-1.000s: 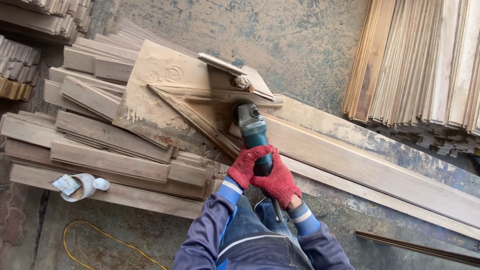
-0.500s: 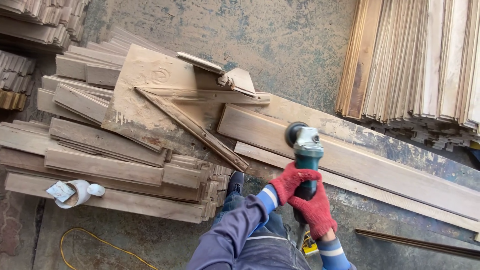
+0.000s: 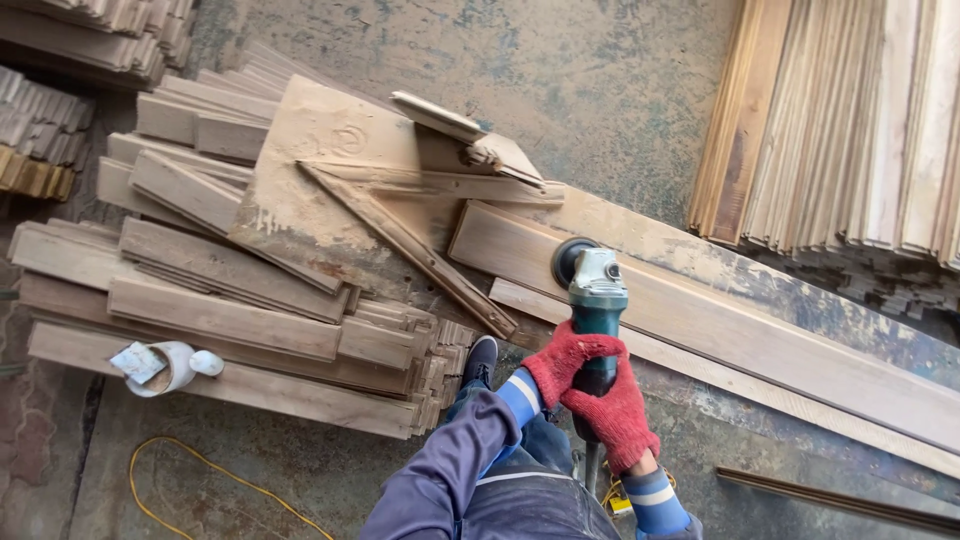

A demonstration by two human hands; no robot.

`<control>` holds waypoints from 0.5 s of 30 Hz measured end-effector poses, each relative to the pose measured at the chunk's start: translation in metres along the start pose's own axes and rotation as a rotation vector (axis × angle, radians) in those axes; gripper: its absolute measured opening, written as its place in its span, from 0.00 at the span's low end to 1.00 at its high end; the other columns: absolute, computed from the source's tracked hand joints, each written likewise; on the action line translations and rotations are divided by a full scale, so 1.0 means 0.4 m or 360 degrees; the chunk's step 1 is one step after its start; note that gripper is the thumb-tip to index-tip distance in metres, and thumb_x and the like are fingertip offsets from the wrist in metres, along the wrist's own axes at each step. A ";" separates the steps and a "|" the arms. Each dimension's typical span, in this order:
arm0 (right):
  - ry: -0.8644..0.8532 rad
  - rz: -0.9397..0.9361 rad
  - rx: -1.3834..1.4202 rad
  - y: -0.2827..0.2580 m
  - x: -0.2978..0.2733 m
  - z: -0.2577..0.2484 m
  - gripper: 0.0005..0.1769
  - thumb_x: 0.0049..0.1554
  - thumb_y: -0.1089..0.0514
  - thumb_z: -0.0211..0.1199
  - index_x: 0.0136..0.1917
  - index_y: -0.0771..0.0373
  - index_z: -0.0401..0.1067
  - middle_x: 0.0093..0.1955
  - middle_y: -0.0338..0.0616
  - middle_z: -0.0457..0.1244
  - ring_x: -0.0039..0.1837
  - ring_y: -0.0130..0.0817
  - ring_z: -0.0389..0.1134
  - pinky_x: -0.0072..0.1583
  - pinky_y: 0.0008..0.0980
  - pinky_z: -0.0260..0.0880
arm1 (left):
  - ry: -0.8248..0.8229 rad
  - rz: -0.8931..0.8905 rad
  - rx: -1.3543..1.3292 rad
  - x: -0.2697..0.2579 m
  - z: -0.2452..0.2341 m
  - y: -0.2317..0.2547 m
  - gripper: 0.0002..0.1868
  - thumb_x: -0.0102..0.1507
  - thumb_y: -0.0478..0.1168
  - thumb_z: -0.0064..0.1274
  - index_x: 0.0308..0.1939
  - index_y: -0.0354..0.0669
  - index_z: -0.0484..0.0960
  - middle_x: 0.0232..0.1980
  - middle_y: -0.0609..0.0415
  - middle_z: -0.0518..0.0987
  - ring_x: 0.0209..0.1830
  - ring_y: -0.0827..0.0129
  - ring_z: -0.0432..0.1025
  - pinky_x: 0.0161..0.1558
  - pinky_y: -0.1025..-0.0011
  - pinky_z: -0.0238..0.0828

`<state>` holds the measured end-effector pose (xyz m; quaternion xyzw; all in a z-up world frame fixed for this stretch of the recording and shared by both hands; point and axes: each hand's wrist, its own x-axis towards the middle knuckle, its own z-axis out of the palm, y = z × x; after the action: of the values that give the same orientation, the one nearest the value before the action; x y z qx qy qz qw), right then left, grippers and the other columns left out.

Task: Using an angle grinder to sand or smooth wooden planks on a workbench.

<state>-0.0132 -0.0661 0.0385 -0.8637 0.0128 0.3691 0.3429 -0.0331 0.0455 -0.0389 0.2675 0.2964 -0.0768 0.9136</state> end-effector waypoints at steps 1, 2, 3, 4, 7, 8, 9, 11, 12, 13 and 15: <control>-0.0047 -0.0069 0.0007 -0.008 0.008 0.018 0.59 0.32 0.61 0.79 0.75 0.50 0.59 0.56 0.50 0.70 0.52 0.44 0.75 0.53 0.39 0.77 | -0.0024 0.0034 0.0026 -0.006 -0.020 0.018 0.27 0.48 0.41 0.65 0.49 0.36 0.77 0.42 0.46 0.80 0.38 0.60 0.76 0.47 0.64 0.77; -0.0094 -0.0137 0.0015 -0.017 0.017 0.035 0.60 0.31 0.59 0.80 0.75 0.52 0.59 0.55 0.50 0.70 0.51 0.43 0.75 0.53 0.38 0.78 | -0.0047 0.0068 0.0051 -0.011 -0.039 0.035 0.28 0.48 0.42 0.65 0.50 0.37 0.75 0.43 0.46 0.79 0.41 0.58 0.76 0.50 0.60 0.78; -0.0103 -0.0142 0.0009 -0.068 0.006 0.055 0.60 0.31 0.59 0.80 0.75 0.52 0.59 0.55 0.50 0.70 0.51 0.43 0.75 0.53 0.38 0.78 | -0.0039 0.0076 0.0046 0.002 -0.059 0.030 0.28 0.48 0.42 0.65 0.50 0.37 0.75 0.43 0.46 0.79 0.41 0.58 0.76 0.50 0.60 0.78; -0.0058 0.0009 -0.0151 -0.119 -0.005 0.076 0.56 0.29 0.50 0.83 0.69 0.51 0.63 0.54 0.55 0.70 0.57 0.51 0.73 0.59 0.47 0.73 | 0.0213 0.0013 -0.0107 0.015 -0.079 0.025 0.30 0.45 0.40 0.71 0.49 0.37 0.79 0.38 0.43 0.80 0.37 0.53 0.79 0.44 0.58 0.79; -0.0050 0.0135 -0.0350 -0.192 -0.012 0.128 0.55 0.27 0.42 0.85 0.66 0.48 0.66 0.55 0.61 0.69 0.63 0.60 0.70 0.66 0.55 0.68 | 0.0482 -0.0003 -0.0235 -0.022 -0.100 0.089 0.31 0.42 0.39 0.77 0.47 0.37 0.84 0.32 0.42 0.81 0.34 0.51 0.81 0.39 0.56 0.80; -0.0084 0.0117 -0.0379 -0.202 -0.009 0.143 0.58 0.28 0.43 0.84 0.70 0.47 0.64 0.57 0.62 0.68 0.64 0.60 0.69 0.67 0.55 0.68 | 0.0496 0.0037 -0.0196 -0.047 -0.100 0.123 0.30 0.42 0.41 0.76 0.45 0.37 0.83 0.32 0.44 0.81 0.34 0.54 0.81 0.39 0.58 0.79; -0.0089 0.0116 -0.0386 -0.206 0.002 0.158 0.58 0.28 0.43 0.84 0.70 0.47 0.64 0.57 0.62 0.68 0.64 0.60 0.69 0.67 0.55 0.68 | 0.0499 0.0039 -0.0204 -0.040 -0.120 0.124 0.30 0.42 0.41 0.76 0.45 0.37 0.83 0.32 0.44 0.81 0.34 0.54 0.81 0.39 0.58 0.79; -0.0132 0.0057 -0.0477 -0.211 0.026 0.184 0.60 0.29 0.40 0.82 0.73 0.45 0.61 0.60 0.60 0.68 0.67 0.60 0.68 0.68 0.54 0.67 | 0.0496 0.0114 -0.0274 -0.025 -0.159 0.126 0.32 0.43 0.42 0.77 0.49 0.40 0.83 0.36 0.45 0.82 0.39 0.54 0.82 0.45 0.59 0.79; -0.0135 0.0058 -0.0481 -0.210 0.034 0.192 0.60 0.29 0.40 0.82 0.73 0.45 0.61 0.60 0.60 0.68 0.67 0.60 0.68 0.68 0.54 0.67 | 0.0499 0.0113 -0.0279 -0.022 -0.174 0.132 0.32 0.43 0.42 0.77 0.49 0.40 0.83 0.36 0.45 0.82 0.39 0.54 0.82 0.45 0.59 0.79; -0.0160 0.0040 -0.0506 -0.208 0.043 0.201 0.64 0.29 0.40 0.81 0.76 0.43 0.57 0.61 0.60 0.67 0.68 0.59 0.67 0.70 0.54 0.66 | 0.0523 0.0142 -0.0269 -0.019 -0.188 0.139 0.34 0.43 0.43 0.78 0.51 0.43 0.82 0.38 0.44 0.82 0.40 0.53 0.81 0.46 0.57 0.78; -0.0186 0.0028 -0.0530 -0.216 0.059 0.214 0.68 0.28 0.40 0.81 0.79 0.40 0.53 0.63 0.60 0.66 0.69 0.59 0.66 0.71 0.54 0.66 | 0.0547 0.0166 -0.0258 -0.022 -0.208 0.158 0.36 0.42 0.44 0.79 0.52 0.45 0.82 0.39 0.44 0.82 0.42 0.53 0.80 0.48 0.56 0.78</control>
<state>-0.0259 0.0570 0.0315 -0.8855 -0.0610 0.4187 0.1919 -0.0629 0.1431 -0.0626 0.2172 0.4391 0.0416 0.8708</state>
